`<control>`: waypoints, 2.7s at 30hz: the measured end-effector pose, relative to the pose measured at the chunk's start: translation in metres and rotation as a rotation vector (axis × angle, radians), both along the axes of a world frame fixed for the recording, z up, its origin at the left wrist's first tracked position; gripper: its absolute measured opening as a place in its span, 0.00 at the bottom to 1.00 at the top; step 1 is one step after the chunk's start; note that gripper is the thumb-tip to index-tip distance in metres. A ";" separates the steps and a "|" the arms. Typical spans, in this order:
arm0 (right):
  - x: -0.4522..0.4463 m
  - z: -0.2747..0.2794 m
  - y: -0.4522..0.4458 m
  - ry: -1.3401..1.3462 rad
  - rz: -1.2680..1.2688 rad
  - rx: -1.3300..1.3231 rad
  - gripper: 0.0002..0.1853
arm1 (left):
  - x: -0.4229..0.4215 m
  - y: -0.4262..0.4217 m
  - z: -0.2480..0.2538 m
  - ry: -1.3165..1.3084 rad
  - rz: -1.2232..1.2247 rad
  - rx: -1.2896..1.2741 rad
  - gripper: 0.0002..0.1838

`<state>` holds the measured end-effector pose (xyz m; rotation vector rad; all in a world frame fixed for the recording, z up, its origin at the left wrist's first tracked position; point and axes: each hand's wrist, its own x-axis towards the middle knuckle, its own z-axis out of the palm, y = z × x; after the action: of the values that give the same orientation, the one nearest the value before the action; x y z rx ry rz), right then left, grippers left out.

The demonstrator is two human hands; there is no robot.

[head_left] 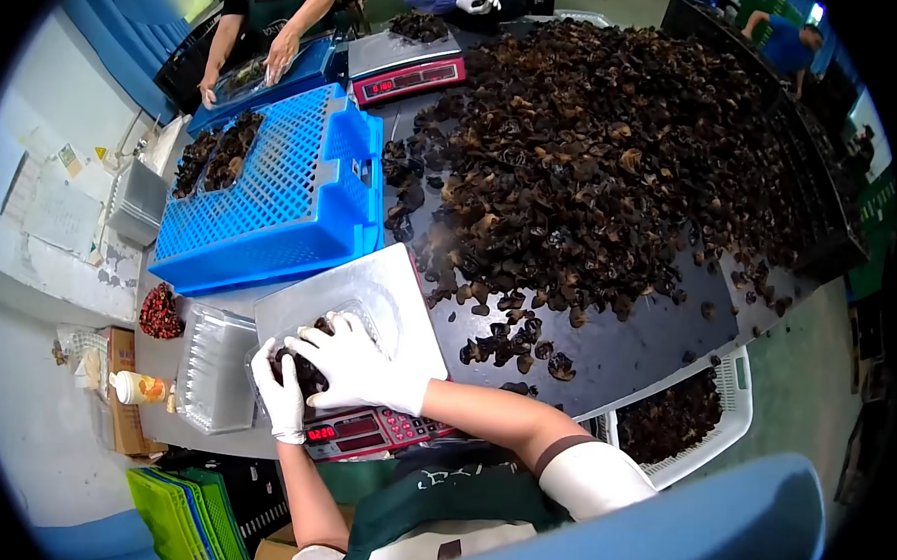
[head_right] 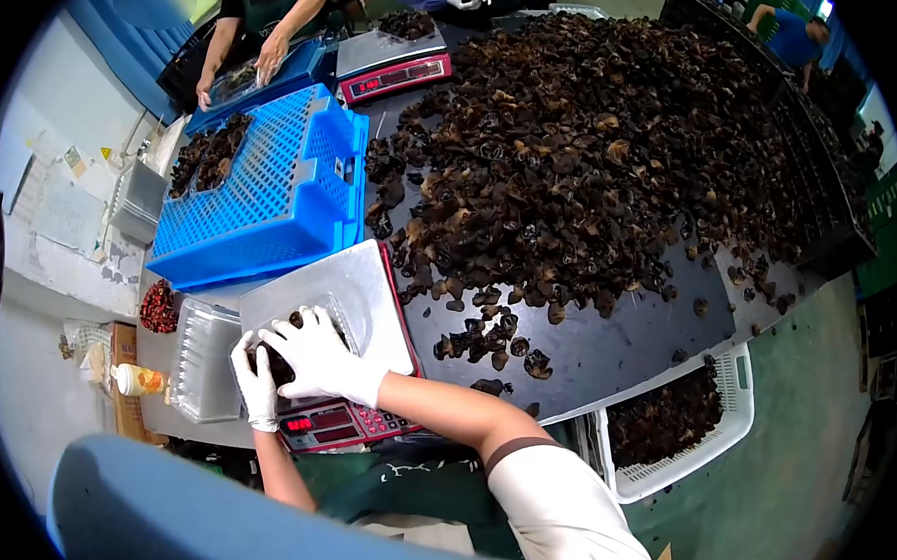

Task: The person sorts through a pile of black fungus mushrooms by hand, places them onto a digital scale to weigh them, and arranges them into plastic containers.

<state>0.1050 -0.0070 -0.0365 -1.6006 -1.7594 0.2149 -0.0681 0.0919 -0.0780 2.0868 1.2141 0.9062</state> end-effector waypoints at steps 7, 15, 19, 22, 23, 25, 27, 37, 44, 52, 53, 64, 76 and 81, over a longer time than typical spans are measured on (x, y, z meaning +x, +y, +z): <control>0.127 -0.050 -0.086 0.070 -0.397 -0.026 0.23 | -0.004 -0.014 0.018 -0.038 0.173 0.215 0.21; 0.118 -0.101 -0.150 -0.282 -0.291 -0.225 0.34 | 0.027 -0.058 0.038 -0.280 -0.008 0.120 0.21; 0.131 -0.127 -0.142 -0.251 -0.162 -0.274 0.15 | 0.063 -0.094 0.058 -0.287 -0.186 0.114 0.18; 0.164 -0.112 -0.156 0.109 -0.268 -0.074 0.12 | 0.092 -0.130 0.066 -0.179 -0.399 0.101 0.15; 0.177 -0.097 -0.170 0.270 -0.335 -0.029 0.11 | 0.099 -0.142 0.065 -0.111 -0.488 0.092 0.15; 0.194 -0.081 -0.196 0.445 -0.532 0.013 0.10 | 0.118 -0.168 0.057 0.039 -0.679 -0.094 0.16; 0.203 -0.070 -0.227 0.575 -0.620 -0.098 0.10 | 0.136 -0.186 0.028 0.128 -0.881 -0.075 0.19; 0.161 -0.132 -0.285 -0.149 -0.369 -0.084 0.13 | 0.172 -0.220 -0.073 0.385 -0.927 0.095 0.11; 0.188 -0.135 -0.270 0.664 -0.717 0.009 0.11 | 0.238 -0.203 -0.063 0.184 -0.856 0.184 0.26; 0.197 -0.105 -0.298 0.785 -0.591 -0.182 0.11 | 0.252 -0.204 -0.094 0.286 -0.942 0.429 0.12; 0.192 -0.099 -0.302 0.723 -0.512 -0.240 0.11 | 0.249 -0.204 -0.094 0.227 -0.886 0.341 0.11; 0.134 -0.120 -0.303 0.234 -0.244 -0.251 0.09 | 0.199 -0.177 -0.036 -0.801 -0.208 -1.704 0.10; 0.155 -0.104 -0.240 -0.001 -0.455 -0.466 0.18 | 0.099 -0.192 -0.012 -1.166 -0.319 -2.239 0.21; 0.171 -0.090 -0.222 0.308 -0.578 -0.461 0.11 | 0.051 -0.159 0.019 -0.990 -0.331 -1.773 0.13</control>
<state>0.2763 -0.2291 -0.1266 -2.1939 -0.9998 0.5790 -0.0168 -0.0675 -0.0586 0.2428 0.5311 0.2492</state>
